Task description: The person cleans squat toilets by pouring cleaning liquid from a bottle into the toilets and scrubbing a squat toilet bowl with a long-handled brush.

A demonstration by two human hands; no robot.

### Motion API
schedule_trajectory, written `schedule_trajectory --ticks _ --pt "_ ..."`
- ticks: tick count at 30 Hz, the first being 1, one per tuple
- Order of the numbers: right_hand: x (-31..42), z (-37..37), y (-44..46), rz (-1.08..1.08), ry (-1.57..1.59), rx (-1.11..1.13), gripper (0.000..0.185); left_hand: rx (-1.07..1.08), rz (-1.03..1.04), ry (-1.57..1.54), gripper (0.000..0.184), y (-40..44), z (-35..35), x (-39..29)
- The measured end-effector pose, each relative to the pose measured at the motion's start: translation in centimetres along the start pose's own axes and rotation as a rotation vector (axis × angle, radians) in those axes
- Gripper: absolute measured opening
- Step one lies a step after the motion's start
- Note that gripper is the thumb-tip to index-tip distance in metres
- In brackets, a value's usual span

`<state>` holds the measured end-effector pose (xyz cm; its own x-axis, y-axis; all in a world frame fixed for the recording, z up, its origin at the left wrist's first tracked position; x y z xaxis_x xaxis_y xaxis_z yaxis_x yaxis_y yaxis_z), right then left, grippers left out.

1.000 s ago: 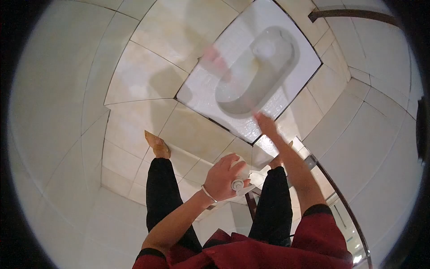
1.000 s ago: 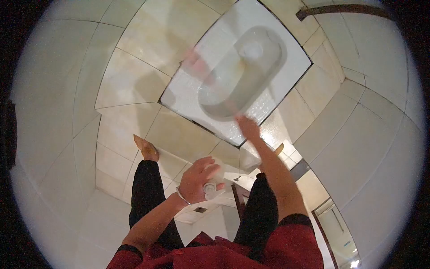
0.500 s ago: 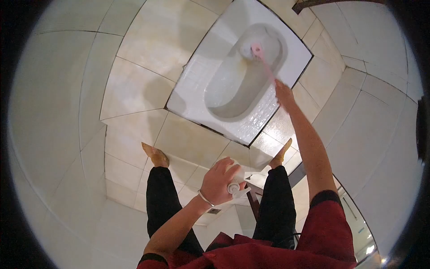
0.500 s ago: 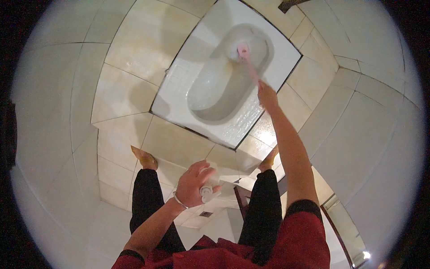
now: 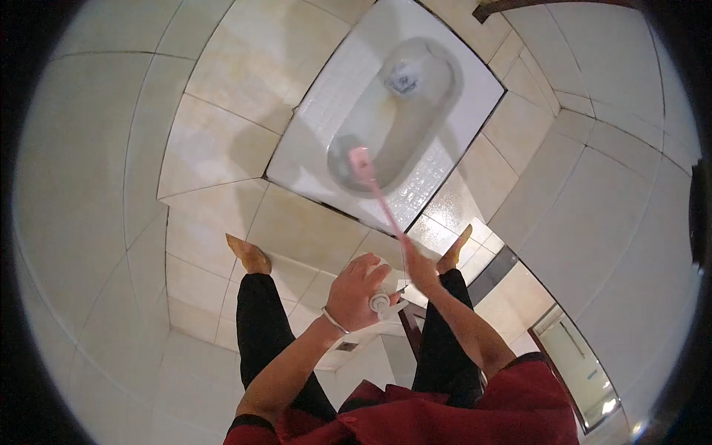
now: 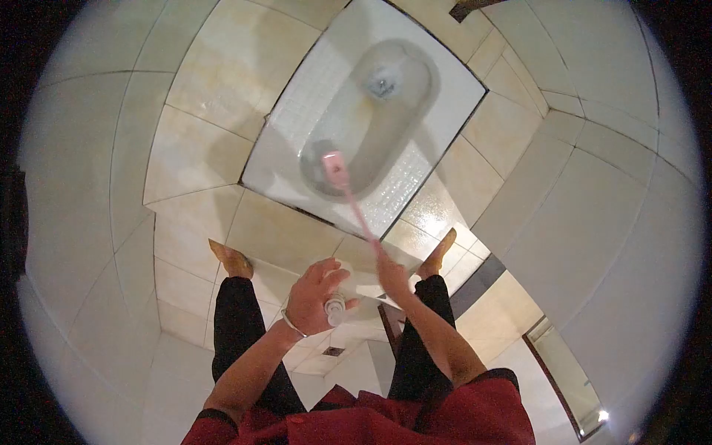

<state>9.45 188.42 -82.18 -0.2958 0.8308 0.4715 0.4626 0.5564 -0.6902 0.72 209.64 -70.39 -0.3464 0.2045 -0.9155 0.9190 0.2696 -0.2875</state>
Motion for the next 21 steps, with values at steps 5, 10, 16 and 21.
schedule_trajectory --ticks 5,10,16,21 --pt "0.1 -2.9 6.4 0.315 0.086 -0.051 0.044 0.002 0.001 0.006 0.047 -0.7 0.7 -0.1" --pt "-4.3 0.1 1.1 0.056 0.411 0.066 0.051 0.052 -0.012 -0.027 0.047 -0.5 0.6 -0.3" --pt "-1.5 -9.4 12.9 0.376 0.083 -0.028 0.040 -0.029 0.018 0.006 0.046 -0.4 0.5 -0.2" --pt "-1.5 -7.8 26.8 0.401 0.762 -0.144 0.031 0.018 0.019 -0.020 0.047 -1.1 1.2 0.0"
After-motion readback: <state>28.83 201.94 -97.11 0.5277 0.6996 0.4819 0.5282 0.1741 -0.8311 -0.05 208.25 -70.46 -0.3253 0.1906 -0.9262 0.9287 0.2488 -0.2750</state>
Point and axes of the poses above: each hand's wrist, its own y-axis towards the middle knuckle, its own z-axis out of the palm, x = y × z, the point moved 2 cm from there along y, towards the middle knuckle, and after that the axes turned 3 degrees about -y, right-handed, at the moved point
